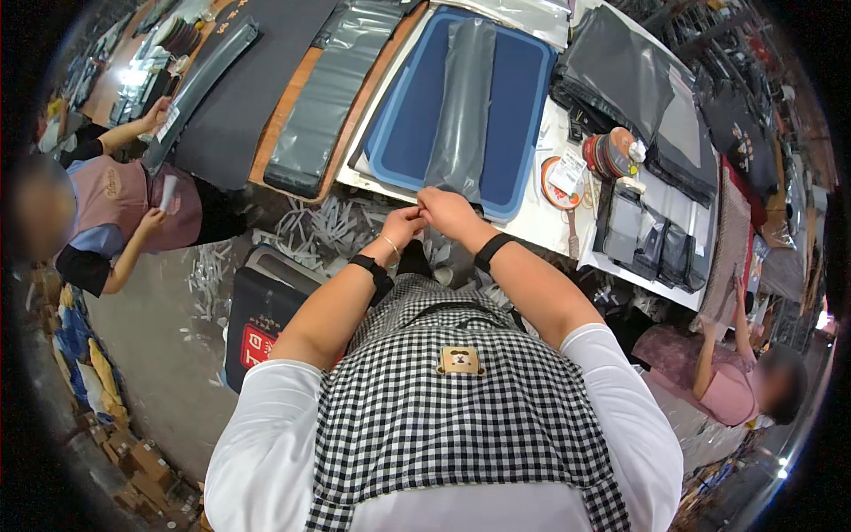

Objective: Fold and place garments into protective grey plastic sleeves.

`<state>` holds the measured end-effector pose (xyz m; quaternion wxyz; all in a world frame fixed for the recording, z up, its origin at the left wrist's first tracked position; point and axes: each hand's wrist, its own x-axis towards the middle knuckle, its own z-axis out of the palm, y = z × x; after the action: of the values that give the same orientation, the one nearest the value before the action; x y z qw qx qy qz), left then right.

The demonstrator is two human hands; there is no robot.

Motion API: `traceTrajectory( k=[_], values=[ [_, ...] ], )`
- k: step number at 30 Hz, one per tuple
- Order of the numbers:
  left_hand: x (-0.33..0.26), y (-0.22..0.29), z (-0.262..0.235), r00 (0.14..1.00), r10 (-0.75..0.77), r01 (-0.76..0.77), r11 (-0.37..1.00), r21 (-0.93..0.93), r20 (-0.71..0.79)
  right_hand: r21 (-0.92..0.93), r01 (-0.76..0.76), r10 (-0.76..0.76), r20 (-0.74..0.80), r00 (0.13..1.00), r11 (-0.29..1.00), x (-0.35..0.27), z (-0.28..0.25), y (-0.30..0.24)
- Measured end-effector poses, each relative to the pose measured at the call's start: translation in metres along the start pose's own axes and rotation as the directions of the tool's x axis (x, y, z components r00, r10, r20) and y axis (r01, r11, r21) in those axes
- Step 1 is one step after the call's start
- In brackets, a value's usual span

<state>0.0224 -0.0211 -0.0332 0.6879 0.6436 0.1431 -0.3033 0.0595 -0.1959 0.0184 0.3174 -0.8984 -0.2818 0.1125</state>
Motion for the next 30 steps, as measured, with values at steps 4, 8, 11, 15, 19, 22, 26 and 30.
traceTrajectory(
  k=[4,8,11,15,19,22,26,30],
  values=[
    [-0.006,0.015,-0.001,0.999,0.010,-0.016,0.985,0.169,0.035,-0.078,0.002,-0.005,-0.038,0.999,0.997,-0.041,-0.006,0.009],
    [-0.001,0.005,-0.009,0.991,-0.016,0.014,1.000,0.017,0.130,-0.188,-0.010,0.046,0.188,0.981,0.982,-0.173,-0.020,0.053],
    [-0.005,0.011,-0.006,0.990,-0.033,0.026,0.998,0.053,0.140,-0.437,-0.109,0.374,0.587,0.718,0.893,-0.260,-0.013,0.114],
    [-0.005,-0.002,-0.027,0.981,0.189,-0.184,0.869,0.460,0.035,-0.558,-0.298,0.629,0.629,0.458,0.775,-0.258,-0.037,0.105],
    [-0.003,0.047,-0.039,0.598,0.747,-0.378,-0.055,0.924,0.290,-0.282,-0.368,0.296,-0.267,0.917,0.886,-0.147,-0.063,0.051],
    [0.026,0.058,-0.040,0.495,0.596,-0.453,-0.445,0.773,0.633,-0.509,-0.129,-0.008,-0.259,0.966,0.851,-0.080,-0.069,0.035],
    [0.044,0.082,-0.016,0.595,0.323,-0.585,-0.454,0.672,0.736,-0.681,0.055,-0.169,-0.102,0.980,0.730,-0.056,-0.055,0.055],
    [0.051,0.076,-0.019,0.570,0.449,-0.675,-0.222,0.704,0.688,-0.546,0.109,-0.161,-0.047,0.986,0.831,-0.056,-0.048,0.063]
  ],
)
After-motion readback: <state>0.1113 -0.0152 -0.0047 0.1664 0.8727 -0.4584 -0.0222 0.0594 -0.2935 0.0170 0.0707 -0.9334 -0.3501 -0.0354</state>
